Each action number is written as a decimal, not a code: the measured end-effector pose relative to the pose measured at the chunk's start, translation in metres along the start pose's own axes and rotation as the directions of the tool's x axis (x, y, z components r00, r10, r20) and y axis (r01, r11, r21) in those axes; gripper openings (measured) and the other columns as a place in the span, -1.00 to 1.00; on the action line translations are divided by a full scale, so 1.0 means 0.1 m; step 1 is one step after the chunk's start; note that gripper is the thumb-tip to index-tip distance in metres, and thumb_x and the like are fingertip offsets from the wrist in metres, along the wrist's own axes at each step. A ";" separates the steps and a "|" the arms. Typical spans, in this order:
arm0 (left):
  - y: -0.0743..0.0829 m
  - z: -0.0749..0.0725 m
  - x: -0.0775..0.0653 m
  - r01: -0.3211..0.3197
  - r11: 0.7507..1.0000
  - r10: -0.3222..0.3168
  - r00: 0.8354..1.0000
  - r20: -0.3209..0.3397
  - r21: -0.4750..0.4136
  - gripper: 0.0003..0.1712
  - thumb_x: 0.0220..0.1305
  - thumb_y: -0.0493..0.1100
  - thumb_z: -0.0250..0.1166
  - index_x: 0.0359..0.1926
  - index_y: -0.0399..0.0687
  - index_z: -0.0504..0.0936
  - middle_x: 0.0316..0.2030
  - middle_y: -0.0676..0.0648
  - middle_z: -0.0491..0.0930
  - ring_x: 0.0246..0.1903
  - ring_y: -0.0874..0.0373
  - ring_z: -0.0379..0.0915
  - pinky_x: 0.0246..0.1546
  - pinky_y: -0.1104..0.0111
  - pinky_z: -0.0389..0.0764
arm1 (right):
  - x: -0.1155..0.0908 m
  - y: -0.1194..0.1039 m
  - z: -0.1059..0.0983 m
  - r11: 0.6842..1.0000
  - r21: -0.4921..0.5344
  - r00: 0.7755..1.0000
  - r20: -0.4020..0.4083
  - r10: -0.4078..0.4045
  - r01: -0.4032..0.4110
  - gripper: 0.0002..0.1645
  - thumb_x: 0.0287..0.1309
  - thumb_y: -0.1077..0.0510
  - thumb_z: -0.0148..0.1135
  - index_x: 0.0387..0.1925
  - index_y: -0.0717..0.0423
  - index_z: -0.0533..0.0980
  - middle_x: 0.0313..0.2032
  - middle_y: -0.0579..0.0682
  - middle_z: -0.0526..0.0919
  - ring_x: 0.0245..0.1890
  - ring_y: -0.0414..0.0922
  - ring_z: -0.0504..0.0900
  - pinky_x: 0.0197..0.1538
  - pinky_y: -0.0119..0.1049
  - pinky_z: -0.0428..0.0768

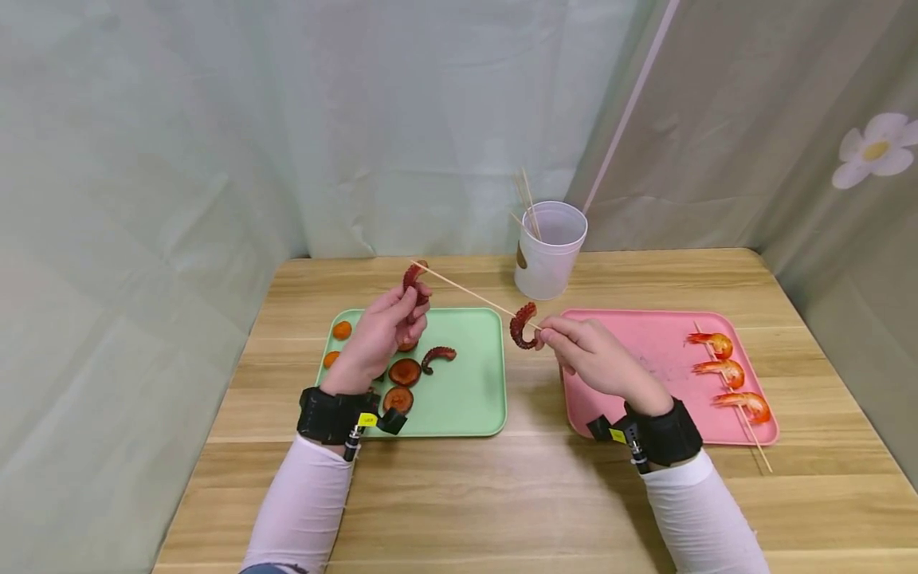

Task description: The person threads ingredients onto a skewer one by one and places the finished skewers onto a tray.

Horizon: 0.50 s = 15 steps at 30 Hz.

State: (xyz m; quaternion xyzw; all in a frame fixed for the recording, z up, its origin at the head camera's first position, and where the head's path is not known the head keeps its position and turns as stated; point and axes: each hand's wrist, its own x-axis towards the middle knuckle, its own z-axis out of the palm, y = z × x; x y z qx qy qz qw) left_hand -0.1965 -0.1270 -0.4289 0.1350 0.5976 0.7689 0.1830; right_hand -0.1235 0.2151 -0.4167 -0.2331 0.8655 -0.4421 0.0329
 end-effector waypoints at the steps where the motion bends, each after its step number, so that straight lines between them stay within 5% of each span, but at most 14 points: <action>1: 0.00 0.00 -0.01 -0.013 0.999 0.013 1.000 0.011 -0.041 -0.66 0.77 -0.04 -0.09 0.13 -0.21 0.46 -0.33 -0.05 0.29 -0.49 0.18 0.24 -0.47 0.46 0.26 | 0.00 0.00 0.00 1.000 -0.002 1.000 0.000 0.001 -0.001 -0.72 0.67 0.19 0.04 -0.12 0.11 0.67 -0.64 -0.12 0.44 -0.61 -0.10 0.51 -0.38 -0.24 0.51; 7: 0.05 0.01 -0.03 -0.071 0.968 0.087 0.995 0.055 -0.241 -0.57 0.77 0.03 -0.18 0.00 -0.19 0.47 -0.36 -0.05 0.23 -0.52 0.18 0.15 -0.46 0.42 0.19 | 0.00 0.03 0.00 1.000 -0.019 1.000 0.005 -0.012 0.012 -0.74 0.67 0.18 0.07 -0.13 0.07 0.67 -0.64 -0.20 0.42 -0.61 -0.18 0.48 -0.37 -0.24 0.51; 15: 0.08 0.02 -0.04 -0.082 0.966 0.104 0.991 0.079 -0.245 -0.56 0.78 0.06 -0.19 -0.06 -0.18 0.44 -0.38 -0.05 0.22 -0.53 0.15 0.09 -0.47 0.35 0.08 | 0.00 0.04 0.01 1.000 -0.031 1.000 0.024 0.003 -0.002 -0.75 0.66 0.16 0.10 -0.12 -0.01 0.69 -0.65 -0.19 0.43 -0.63 -0.19 0.49 -0.38 -0.24 0.52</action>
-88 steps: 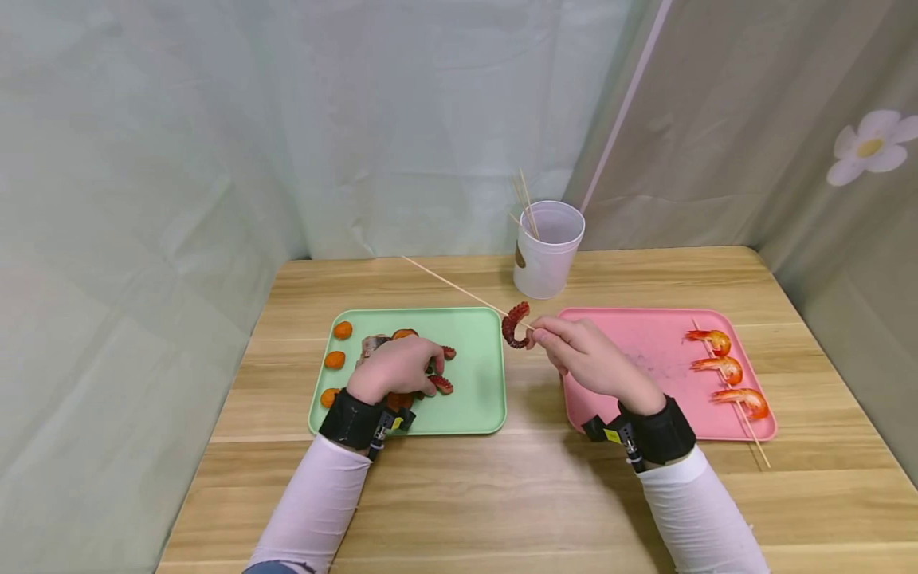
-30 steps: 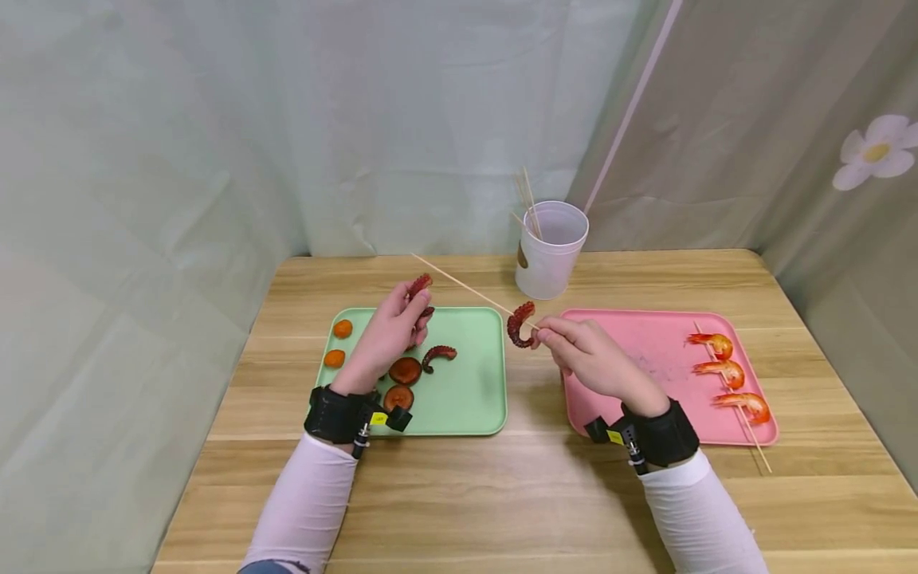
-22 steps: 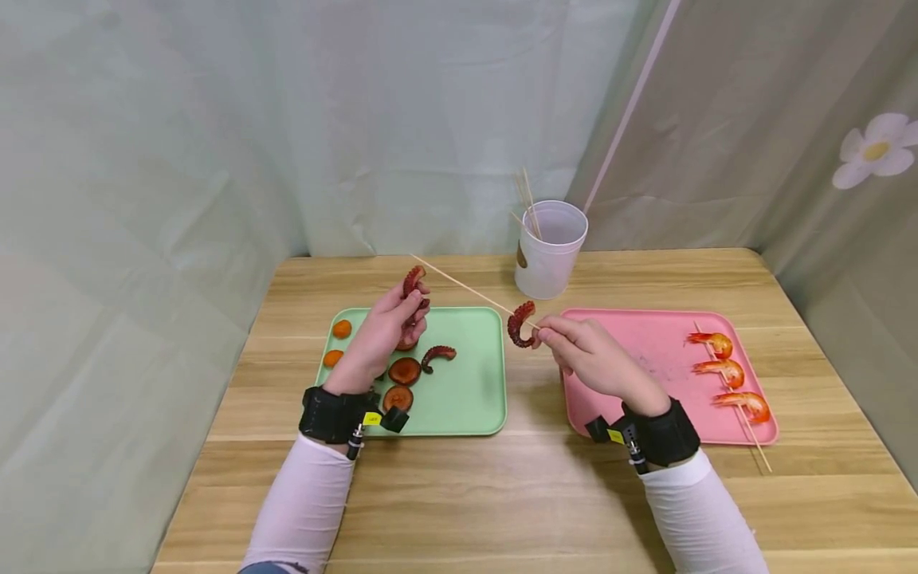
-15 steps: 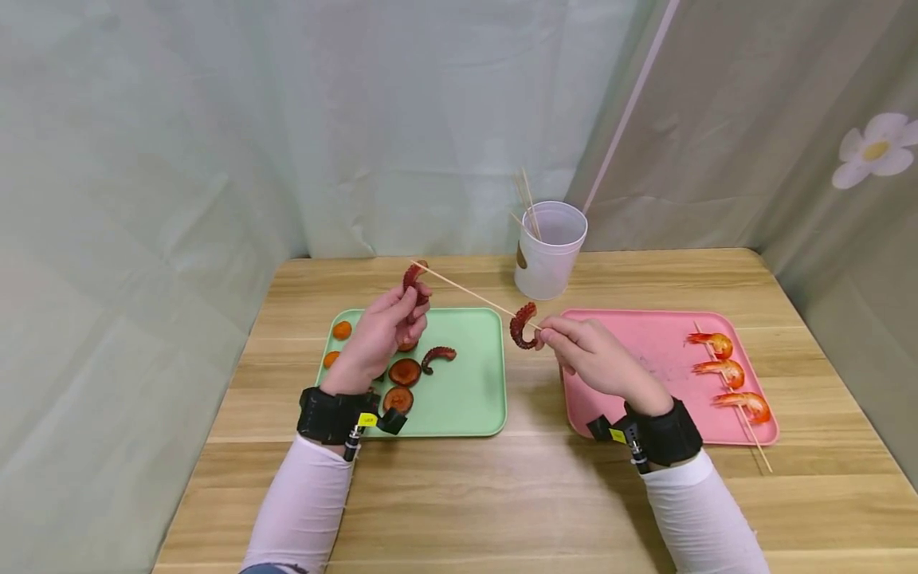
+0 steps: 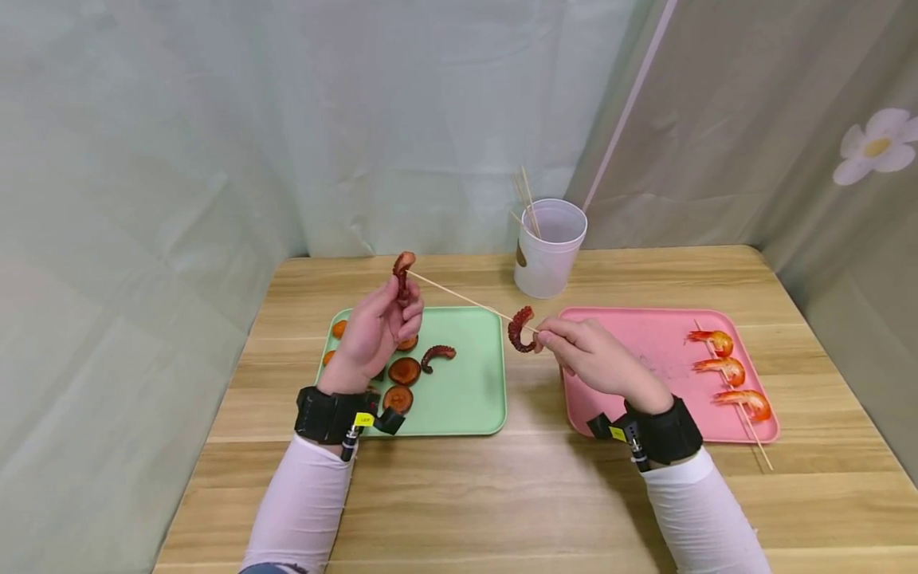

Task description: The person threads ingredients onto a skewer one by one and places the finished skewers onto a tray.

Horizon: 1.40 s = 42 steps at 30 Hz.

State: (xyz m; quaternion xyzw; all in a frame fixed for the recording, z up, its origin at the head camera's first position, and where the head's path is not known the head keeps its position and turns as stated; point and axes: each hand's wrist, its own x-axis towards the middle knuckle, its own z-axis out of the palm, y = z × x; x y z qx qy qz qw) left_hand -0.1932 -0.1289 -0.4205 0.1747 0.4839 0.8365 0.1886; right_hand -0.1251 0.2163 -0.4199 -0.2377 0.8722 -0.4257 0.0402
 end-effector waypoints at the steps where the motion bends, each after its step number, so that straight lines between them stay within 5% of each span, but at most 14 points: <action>1: 0.00 0.00 0.00 -0.002 1.000 0.002 1.000 0.004 0.009 -0.56 0.78 0.06 -0.19 -0.06 -0.17 0.44 -0.38 -0.05 0.22 -0.53 0.15 0.10 -0.48 0.37 0.10 | 0.00 0.00 0.00 1.000 0.000 1.000 0.003 0.003 -0.003 -0.75 0.66 0.16 0.09 -0.12 -0.01 0.69 -0.65 -0.19 0.43 -0.63 -0.19 0.49 -0.38 -0.24 0.52; 12: 0.01 0.05 -0.02 -0.030 0.995 0.025 0.998 0.049 0.099 -0.55 0.78 0.09 -0.15 -0.08 -0.18 0.44 -0.39 -0.05 0.25 -0.57 0.14 0.10 -0.45 0.22 -0.01 | 0.00 0.01 0.01 1.000 -0.022 1.000 0.019 0.010 -0.009 -0.74 0.67 0.12 0.09 -0.09 0.02 0.69 -0.65 -0.22 0.42 -0.63 -0.20 0.49 -0.37 -0.23 0.52; 18: 0.00 0.08 -0.02 -0.048 0.975 0.051 0.999 -0.007 0.216 -0.57 0.78 0.05 -0.11 -0.04 -0.24 0.44 -0.40 -0.07 0.24 -0.58 0.14 0.12 -0.48 0.21 -0.01 | 0.01 0.01 0.01 1.000 -0.023 1.000 0.023 0.006 -0.005 -0.73 0.67 0.12 0.08 -0.08 0.07 0.69 -0.66 -0.22 0.41 -0.65 -0.20 0.49 -0.38 -0.24 0.53; 27: -0.04 0.26 -0.04 -0.004 0.899 0.046 0.995 -0.086 0.438 -0.65 0.75 -0.04 0.00 -0.03 -0.27 0.48 -0.45 -0.07 0.23 -0.57 0.14 0.15 -0.52 0.34 0.10 | 0.00 -0.02 0.02 1.000 -0.017 1.000 0.026 -0.013 0.014 -0.75 0.67 0.13 0.08 -0.08 0.01 0.69 -0.67 -0.24 0.40 -0.66 -0.18 0.50 -0.38 -0.24 0.55; 33: -0.19 0.46 -0.04 0.052 0.802 -0.060 0.998 -0.008 0.595 -0.67 0.73 -0.03 0.05 -0.10 -0.21 0.54 -0.58 -0.02 0.28 -0.58 0.09 0.21 -0.45 0.38 0.24 | 0.02 -0.05 0.07 0.999 -0.001 0.998 0.035 -0.051 0.051 -0.74 0.68 0.12 0.07 -0.08 0.03 0.68 -0.67 -0.27 0.38 -0.67 -0.21 0.49 -0.38 -0.24 0.54; 38: -0.28 0.55 -0.04 0.049 0.787 -0.080 0.997 0.023 0.615 -0.68 0.71 -0.05 0.10 -0.18 -0.19 0.54 -0.61 -0.01 0.26 -0.58 0.10 0.19 -0.42 0.35 0.21 | 0.02 -0.06 0.09 0.999 -0.006 0.998 0.024 -0.052 0.053 -0.75 0.68 0.13 0.07 -0.08 -0.05 0.68 -0.68 -0.29 0.37 -0.68 -0.25 0.46 -0.39 -0.24 0.51; 42: -0.34 0.58 -0.04 0.042 0.740 -0.113 0.992 0.062 0.672 -0.63 0.71 -0.02 0.12 -0.27 -0.16 0.50 -0.62 0.01 0.29 -0.60 0.10 0.17 -0.47 0.33 0.18 | 0.03 -0.08 0.10 0.998 -0.019 0.997 0.038 -0.061 0.061 -0.74 0.69 0.11 0.05 -0.05 -0.08 0.68 -0.69 -0.29 0.37 -0.69 -0.25 0.44 -0.39 -0.25 0.50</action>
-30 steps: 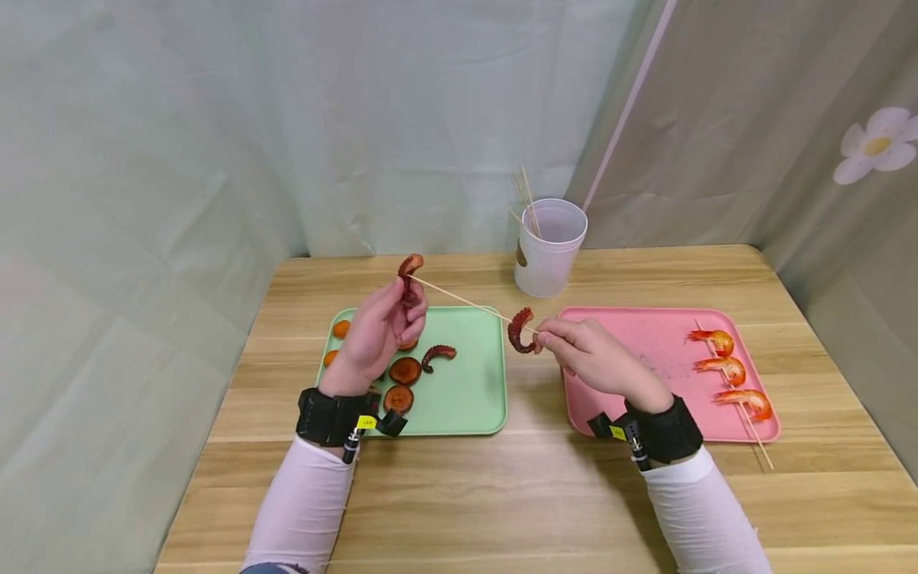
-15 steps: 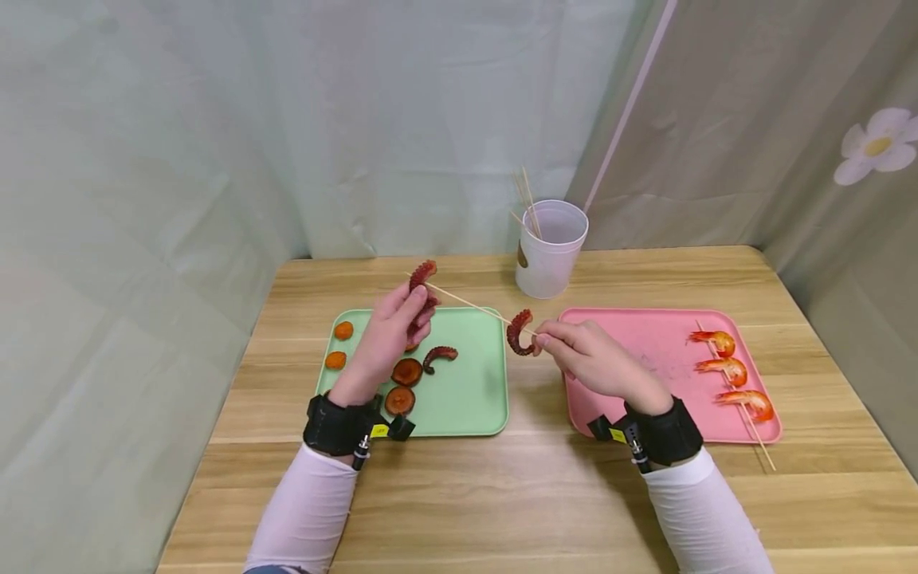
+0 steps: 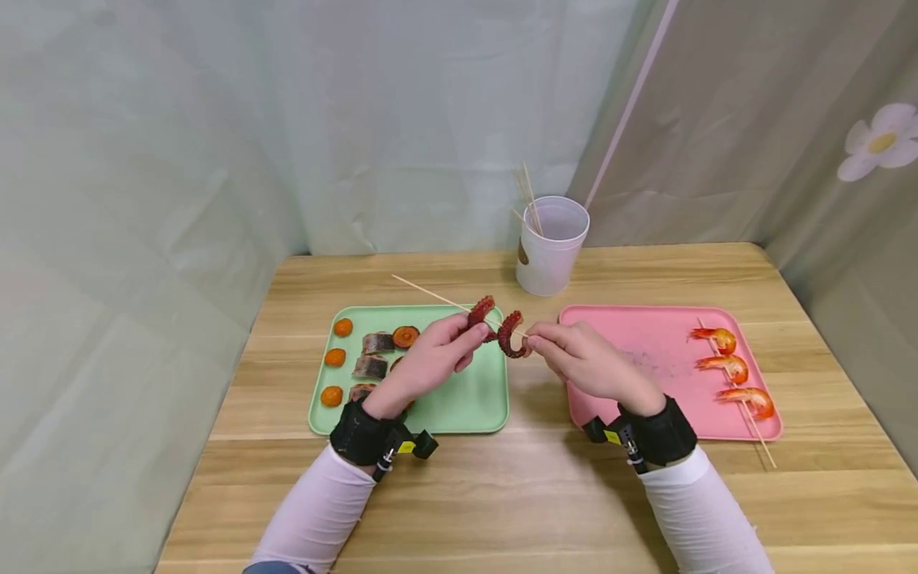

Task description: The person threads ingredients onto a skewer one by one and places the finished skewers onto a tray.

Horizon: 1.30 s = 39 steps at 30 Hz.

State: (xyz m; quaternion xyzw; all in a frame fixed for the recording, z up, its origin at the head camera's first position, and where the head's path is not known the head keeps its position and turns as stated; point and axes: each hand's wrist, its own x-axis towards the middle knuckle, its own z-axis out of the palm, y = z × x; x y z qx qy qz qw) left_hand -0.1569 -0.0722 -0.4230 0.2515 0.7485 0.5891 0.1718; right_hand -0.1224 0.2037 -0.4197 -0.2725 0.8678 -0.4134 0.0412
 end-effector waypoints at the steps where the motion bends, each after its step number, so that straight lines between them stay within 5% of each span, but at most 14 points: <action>1: 0.00 0.01 0.00 -0.002 1.000 0.001 1.000 0.013 0.012 -0.61 0.71 -0.01 0.11 -0.29 -0.17 0.48 -0.62 0.01 0.30 -0.61 0.10 0.17 -0.48 0.33 0.18 | 0.00 0.00 0.00 1.000 -0.003 1.000 0.003 -0.002 0.002 -0.74 0.69 0.11 0.05 -0.05 -0.08 0.68 -0.69 -0.29 0.37 -0.69 -0.26 0.44 -0.39 -0.25 0.49; 9: -0.02 0.03 0.01 -0.008 1.000 0.008 1.000 0.030 0.014 -0.55 0.71 0.00 0.11 -0.30 -0.26 0.46 -0.62 0.01 0.31 -0.62 0.09 0.16 -0.49 0.32 0.19 | 0.01 0.01 0.00 1.000 -0.006 1.000 -0.002 -0.005 0.005 -0.72 0.69 0.11 0.05 -0.05 -0.06 0.70 -0.70 -0.29 0.36 -0.69 -0.26 0.41 -0.39 -0.25 0.49; 14: -0.04 0.02 0.03 -0.005 1.000 0.004 0.999 0.051 0.010 -0.57 0.71 0.04 0.10 -0.31 -0.15 0.47 -0.61 0.00 0.32 -0.62 0.07 0.16 -0.48 0.30 0.21 | 0.02 0.02 0.00 1.000 -0.015 1.000 -0.008 -0.006 0.006 -0.72 0.68 0.12 0.06 -0.03 -0.04 0.71 -0.69 -0.29 0.35 -0.69 -0.26 0.39 -0.38 -0.25 0.48; 30: -0.03 -0.05 0.01 0.011 1.000 -0.010 0.999 0.039 -0.019 -0.58 0.70 0.05 0.10 0.32 -0.10 0.56 -0.51 -0.04 0.36 -0.51 -0.06 0.29 -0.42 0.31 0.28 | 0.04 0.05 -0.01 1.000 -0.009 0.999 -0.043 -0.017 0.016 -0.76 0.67 0.17 0.08 -0.03 0.00 0.68 -0.67 -0.29 0.39 -0.66 -0.26 0.45 -0.41 -0.24 0.47; 39: -0.03 -0.10 0.03 -0.037 0.999 0.036 0.999 0.034 0.021 -0.64 0.73 -0.04 0.07 0.30 -0.10 0.59 -0.53 -0.06 0.35 -0.54 0.00 0.30 -0.43 0.32 0.34 | 0.02 0.05 -0.04 1.000 0.001 0.999 -0.054 -0.006 0.006 -0.78 0.66 0.19 0.08 -0.09 0.03 0.66 -0.63 -0.27 0.42 -0.64 -0.26 0.48 -0.41 -0.24 0.53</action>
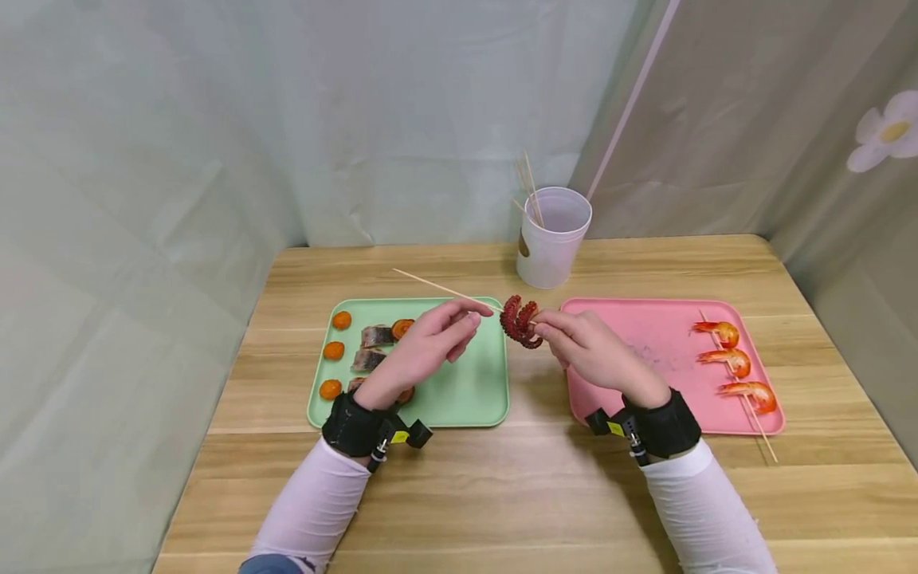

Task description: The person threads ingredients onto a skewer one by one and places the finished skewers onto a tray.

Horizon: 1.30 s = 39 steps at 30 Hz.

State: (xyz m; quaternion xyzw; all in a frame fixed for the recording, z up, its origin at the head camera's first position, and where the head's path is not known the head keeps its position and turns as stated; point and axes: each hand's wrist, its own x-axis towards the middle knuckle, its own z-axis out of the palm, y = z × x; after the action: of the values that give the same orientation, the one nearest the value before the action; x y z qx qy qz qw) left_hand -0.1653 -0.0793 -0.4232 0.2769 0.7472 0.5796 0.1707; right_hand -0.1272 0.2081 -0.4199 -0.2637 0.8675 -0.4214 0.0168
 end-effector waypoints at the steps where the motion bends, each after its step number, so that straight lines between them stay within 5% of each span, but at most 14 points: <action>1: 0.00 0.00 0.00 -0.007 1.000 0.007 1.000 0.000 0.001 -0.64 0.73 -0.05 0.07 0.29 -0.10 0.59 -0.53 -0.06 0.35 -0.55 0.01 0.30 -0.43 0.32 0.34 | 0.00 0.00 0.00 1.000 -0.001 1.000 -0.001 0.001 -0.001 -0.78 0.66 0.19 0.08 -0.09 0.03 0.66 -0.63 -0.27 0.42 -0.64 -0.26 0.48 -0.41 -0.24 0.52; 14: 0.01 0.20 0.02 0.024 0.999 -0.024 0.999 0.020 0.033 -0.61 0.68 0.00 0.15 0.27 -0.15 0.60 -0.56 0.02 0.38 -0.58 0.10 0.31 -0.49 0.34 0.29 | 0.01 -0.01 0.04 0.999 -0.036 1.000 0.011 0.013 -0.013 -0.77 0.67 0.11 0.09 -0.06 -0.04 0.67 -0.64 -0.28 0.38 -0.64 -0.27 0.40 -0.43 -0.25 0.44; 22: -0.02 0.24 0.03 0.065 0.997 -0.061 0.992 -0.111 0.034 -0.66 0.63 0.00 0.24 0.11 -0.14 0.73 -0.55 0.04 0.42 -0.55 0.14 0.30 -0.45 0.33 0.34 | 0.03 0.00 0.07 0.998 -0.054 0.999 0.034 0.031 -0.030 -0.77 0.67 0.10 0.10 -0.03 -0.05 0.68 -0.65 -0.28 0.38 -0.67 -0.27 0.39 -0.44 -0.24 0.44; 27: -0.02 0.25 0.04 0.094 0.996 -0.094 0.989 -0.112 -0.004 -0.65 0.64 0.09 0.21 0.00 -0.07 0.74 -0.59 0.02 0.34 -0.58 0.10 0.23 -0.48 0.31 0.28 | 0.04 -0.02 0.09 0.997 -0.072 0.999 0.042 0.030 -0.026 -0.77 0.67 0.09 0.10 -0.01 -0.05 0.69 -0.64 -0.27 0.38 -0.67 -0.28 0.36 -0.47 -0.26 0.42; 35: -0.02 0.27 0.04 0.069 0.997 -0.064 0.989 -0.131 0.031 -0.69 0.60 0.02 0.29 0.07 -0.10 0.74 -0.29 -0.04 0.65 -0.45 0.15 0.32 -0.37 0.33 0.34 | 0.04 -0.03 0.10 0.997 -0.069 0.998 0.054 0.042 -0.038 -0.74 0.68 0.07 0.07 0.01 -0.04 0.69 -0.64 -0.28 0.39 -0.68 -0.28 0.41 -0.45 -0.26 0.45; 39: 0.00 0.26 0.02 0.100 0.995 -0.097 0.977 -0.188 0.003 -0.67 0.62 0.01 0.25 0.12 -0.12 0.72 -0.45 -0.01 0.54 -0.51 0.14 0.34 -0.43 0.33 0.37 | 0.03 -0.03 0.09 0.995 -0.085 0.999 0.028 0.044 -0.042 -0.76 0.67 0.10 0.10 -0.02 -0.04 0.69 -0.64 -0.27 0.40 -0.67 -0.28 0.44 -0.42 -0.24 0.48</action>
State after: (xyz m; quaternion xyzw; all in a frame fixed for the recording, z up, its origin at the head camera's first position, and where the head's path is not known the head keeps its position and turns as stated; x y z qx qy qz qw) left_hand -0.1522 -0.0578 -0.4301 0.1849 0.7764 0.5891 0.1264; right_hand -0.1261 0.1988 -0.4233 -0.2518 0.8897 -0.3797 0.0277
